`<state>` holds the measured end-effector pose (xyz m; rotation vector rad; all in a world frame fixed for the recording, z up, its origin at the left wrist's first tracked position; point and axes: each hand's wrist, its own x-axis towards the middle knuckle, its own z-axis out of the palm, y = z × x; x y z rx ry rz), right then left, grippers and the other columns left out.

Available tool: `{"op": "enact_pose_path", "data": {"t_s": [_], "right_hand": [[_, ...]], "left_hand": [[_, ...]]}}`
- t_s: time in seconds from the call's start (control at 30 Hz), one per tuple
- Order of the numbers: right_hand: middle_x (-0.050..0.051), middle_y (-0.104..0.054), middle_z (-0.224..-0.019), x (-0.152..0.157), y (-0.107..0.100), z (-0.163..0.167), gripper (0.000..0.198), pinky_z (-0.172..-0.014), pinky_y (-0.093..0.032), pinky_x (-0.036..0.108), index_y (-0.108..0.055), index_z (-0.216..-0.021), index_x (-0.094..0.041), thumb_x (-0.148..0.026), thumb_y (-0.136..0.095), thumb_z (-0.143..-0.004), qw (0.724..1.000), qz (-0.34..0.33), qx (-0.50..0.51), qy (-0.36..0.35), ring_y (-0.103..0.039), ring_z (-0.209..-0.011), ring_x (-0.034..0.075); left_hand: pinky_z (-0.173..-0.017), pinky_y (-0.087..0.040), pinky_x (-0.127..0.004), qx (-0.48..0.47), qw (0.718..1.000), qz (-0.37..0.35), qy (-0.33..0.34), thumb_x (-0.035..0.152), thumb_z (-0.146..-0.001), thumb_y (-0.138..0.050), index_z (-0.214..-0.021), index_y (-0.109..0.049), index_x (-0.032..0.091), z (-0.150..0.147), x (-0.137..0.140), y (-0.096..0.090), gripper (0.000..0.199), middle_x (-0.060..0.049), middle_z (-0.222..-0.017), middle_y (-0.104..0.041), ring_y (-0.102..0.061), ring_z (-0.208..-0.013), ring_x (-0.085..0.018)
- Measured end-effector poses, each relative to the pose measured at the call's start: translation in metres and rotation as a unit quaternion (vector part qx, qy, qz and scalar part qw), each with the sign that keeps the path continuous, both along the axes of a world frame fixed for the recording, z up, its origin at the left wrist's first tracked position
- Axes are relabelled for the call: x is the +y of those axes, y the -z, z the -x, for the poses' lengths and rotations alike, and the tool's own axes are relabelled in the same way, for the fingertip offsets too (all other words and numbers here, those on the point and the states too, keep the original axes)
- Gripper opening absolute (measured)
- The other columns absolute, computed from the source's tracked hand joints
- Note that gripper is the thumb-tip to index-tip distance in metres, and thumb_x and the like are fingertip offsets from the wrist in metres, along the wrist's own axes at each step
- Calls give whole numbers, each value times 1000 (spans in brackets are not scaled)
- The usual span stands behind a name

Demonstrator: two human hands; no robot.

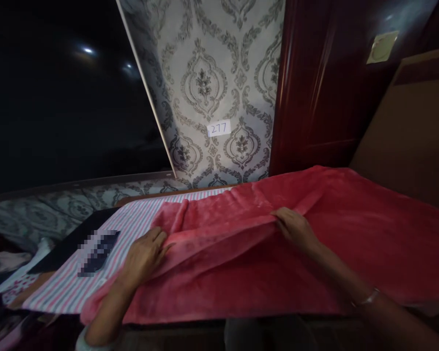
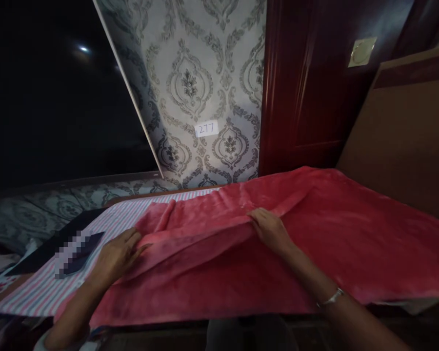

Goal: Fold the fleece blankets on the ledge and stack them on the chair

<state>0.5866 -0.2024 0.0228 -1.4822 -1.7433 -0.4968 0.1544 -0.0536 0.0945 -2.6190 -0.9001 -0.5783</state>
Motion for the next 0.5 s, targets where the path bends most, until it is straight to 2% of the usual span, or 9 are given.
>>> {"op": "enact_pose_path", "data": {"t_s": [0.13, 0.23, 0.37, 0.5], "right_hand": [[7, -68, -85, -58, 22, 1, 25, -68, -54, 32, -65, -100, -21, -18, -40, -99, 999, -5, -38, -32, -66, -75, 21], [7, -69, -87, -82, 41, -3, 26, -69, -56, 33, -66, -102, -22, -19, -40, -98, 999, 23, -30, -38, -67, -77, 21], [9, -71, -92, -91, 62, -8, 28, -73, -57, 38, -67, -106, -23, -22, -41, -97, 997, 63, 3, -32, -69, -83, 24], [10, -71, -98, -89, 87, -10, 29, -76, -57, 41, -68, -108, -24, -27, -44, -93, 994, 95, 50, -30, -69, -88, 26]], "left_hand": [[-65, -48, -31, 15, 998, 44, 44, 29, -94, -46, -85, -61, 24, 11, -57, 25, 18, -3, -83, -64, -62, -74, -19], [-70, -50, -32, 12, 996, 52, 71, 22, -91, -47, -92, -62, 24, 17, -89, 41, 16, -4, -89, -66, -63, -81, -21], [-76, -51, -36, 25, 998, 35, 36, 16, -91, -45, -93, -61, 20, 15, -112, 50, 17, -8, -93, -65, -61, -88, -24], [-78, -50, -39, 44, 997, 67, -16, 12, -89, -47, -92, -62, 19, 8, -127, 63, 17, -10, -93, -64, -59, -90, -26]]}}
